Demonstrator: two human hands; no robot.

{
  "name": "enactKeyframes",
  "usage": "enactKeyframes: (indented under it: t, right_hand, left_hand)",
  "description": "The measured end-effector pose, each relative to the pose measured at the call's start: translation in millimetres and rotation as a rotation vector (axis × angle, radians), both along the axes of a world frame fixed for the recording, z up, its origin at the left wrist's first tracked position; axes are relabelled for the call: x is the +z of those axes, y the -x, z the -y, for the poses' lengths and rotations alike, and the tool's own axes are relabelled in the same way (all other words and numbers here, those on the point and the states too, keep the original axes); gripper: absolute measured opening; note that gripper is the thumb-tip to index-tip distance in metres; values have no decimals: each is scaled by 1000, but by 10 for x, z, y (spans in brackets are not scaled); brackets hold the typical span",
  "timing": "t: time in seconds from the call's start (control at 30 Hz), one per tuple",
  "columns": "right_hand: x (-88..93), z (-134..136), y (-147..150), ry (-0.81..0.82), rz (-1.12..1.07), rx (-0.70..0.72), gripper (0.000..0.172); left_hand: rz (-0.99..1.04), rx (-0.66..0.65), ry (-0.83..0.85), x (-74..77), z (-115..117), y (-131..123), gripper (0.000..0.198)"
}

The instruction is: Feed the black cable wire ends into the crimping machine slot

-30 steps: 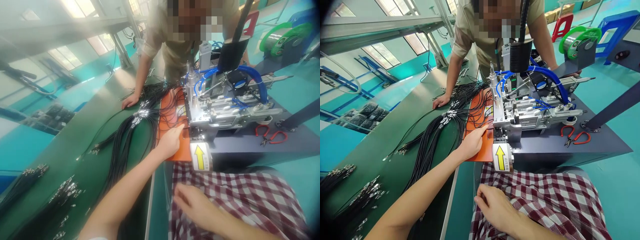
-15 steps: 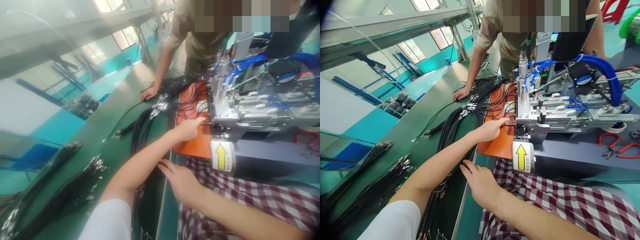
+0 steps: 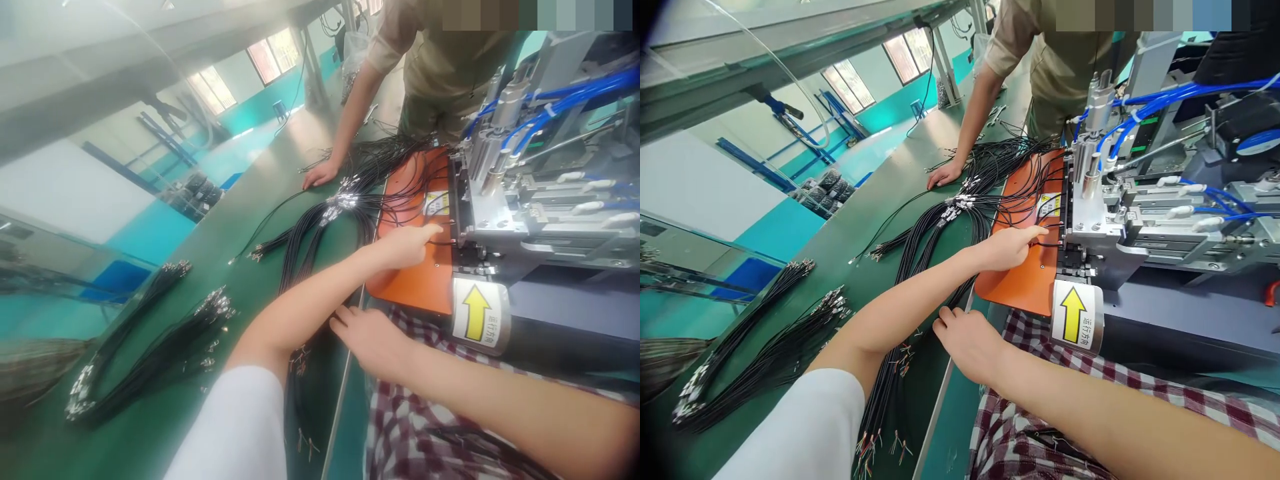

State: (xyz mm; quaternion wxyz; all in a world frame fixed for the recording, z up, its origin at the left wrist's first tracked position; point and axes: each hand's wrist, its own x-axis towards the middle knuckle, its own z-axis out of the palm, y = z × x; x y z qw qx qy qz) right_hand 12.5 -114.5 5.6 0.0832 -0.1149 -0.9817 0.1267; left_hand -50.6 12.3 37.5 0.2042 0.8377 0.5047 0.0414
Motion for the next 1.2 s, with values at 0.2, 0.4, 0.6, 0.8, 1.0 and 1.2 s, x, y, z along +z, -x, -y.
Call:
enactKeyframes:
  t: [0.2, 0.4, 0.6, 0.8, 1.0, 1.2]
  right_hand:
    - [-5, -61, 66, -8, -13, 24, 35]
    - [82, -211, -332, 8, -71, 9, 22]
    - [170, -337, -897, 316, -407, -280, 3]
    - [164, -336, -1342, 390, -686, -552, 8]
    - [162, -239, -1531, 531, -562, -569, 20]
    - [17, -130, -1516, 589, -585, -630, 22]
  left_hand:
    - [113, -12, -29, -23, -42, -14, 51]
    - [404, 53, -197, 191, 197, 325, 42]
    - [403, 208, -209, 270, 669, 889, 26]
    - [249, 460, -179, 79, 1007, 993, 27]
    - [268, 711, -239, -314, 685, 1023, 58]
    - [354, 794, -382, -557, -153, 945, 35]
